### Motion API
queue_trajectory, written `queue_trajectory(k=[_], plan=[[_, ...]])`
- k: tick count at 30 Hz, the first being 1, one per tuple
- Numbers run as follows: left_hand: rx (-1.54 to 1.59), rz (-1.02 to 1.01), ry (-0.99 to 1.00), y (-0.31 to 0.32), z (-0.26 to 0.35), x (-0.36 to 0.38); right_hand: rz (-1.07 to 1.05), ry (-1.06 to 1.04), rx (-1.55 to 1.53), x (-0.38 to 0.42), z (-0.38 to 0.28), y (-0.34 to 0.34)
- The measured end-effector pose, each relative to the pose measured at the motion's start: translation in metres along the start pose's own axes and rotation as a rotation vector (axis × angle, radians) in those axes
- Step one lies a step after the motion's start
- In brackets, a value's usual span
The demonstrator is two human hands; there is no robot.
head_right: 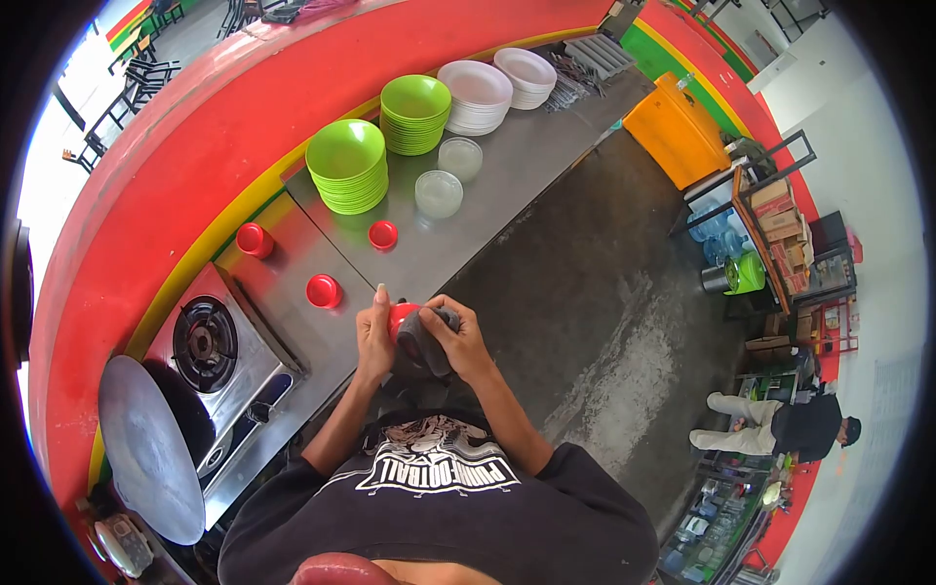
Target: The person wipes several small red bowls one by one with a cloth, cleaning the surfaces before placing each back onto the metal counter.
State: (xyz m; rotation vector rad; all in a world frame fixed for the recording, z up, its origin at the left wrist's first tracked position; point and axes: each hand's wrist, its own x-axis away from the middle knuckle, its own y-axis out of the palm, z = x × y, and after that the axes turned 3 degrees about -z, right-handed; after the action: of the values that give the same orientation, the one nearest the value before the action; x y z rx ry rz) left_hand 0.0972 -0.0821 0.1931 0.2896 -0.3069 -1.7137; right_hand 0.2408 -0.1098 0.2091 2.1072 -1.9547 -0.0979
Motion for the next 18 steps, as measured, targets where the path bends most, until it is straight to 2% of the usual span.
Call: queue_trajectory(k=[4,7,10,13,18], plan=[[-0.289,-0.24,-0.272,-0.022,0.013,-0.005,-0.116,0.138,0.078,-0.001,0.001,-0.001],[-0.296,-0.249,-0.247,-0.035,0.0,-0.006,-0.111,0.155,0.071,-0.004,0.008,0.002],[-0.015,0.001,-0.088,-0.03,-0.009,-0.004,-0.027,0.144,-0.045,-0.008,0.009,0.009],[-0.109,0.098,-0.092,-0.019,-0.005,0.002,0.012,0.162,-0.08,-0.012,0.008,0.017],[-0.245,-0.187,-0.258,-0.035,0.002,0.002,-0.181,0.225,0.139,-0.012,0.012,0.006]])
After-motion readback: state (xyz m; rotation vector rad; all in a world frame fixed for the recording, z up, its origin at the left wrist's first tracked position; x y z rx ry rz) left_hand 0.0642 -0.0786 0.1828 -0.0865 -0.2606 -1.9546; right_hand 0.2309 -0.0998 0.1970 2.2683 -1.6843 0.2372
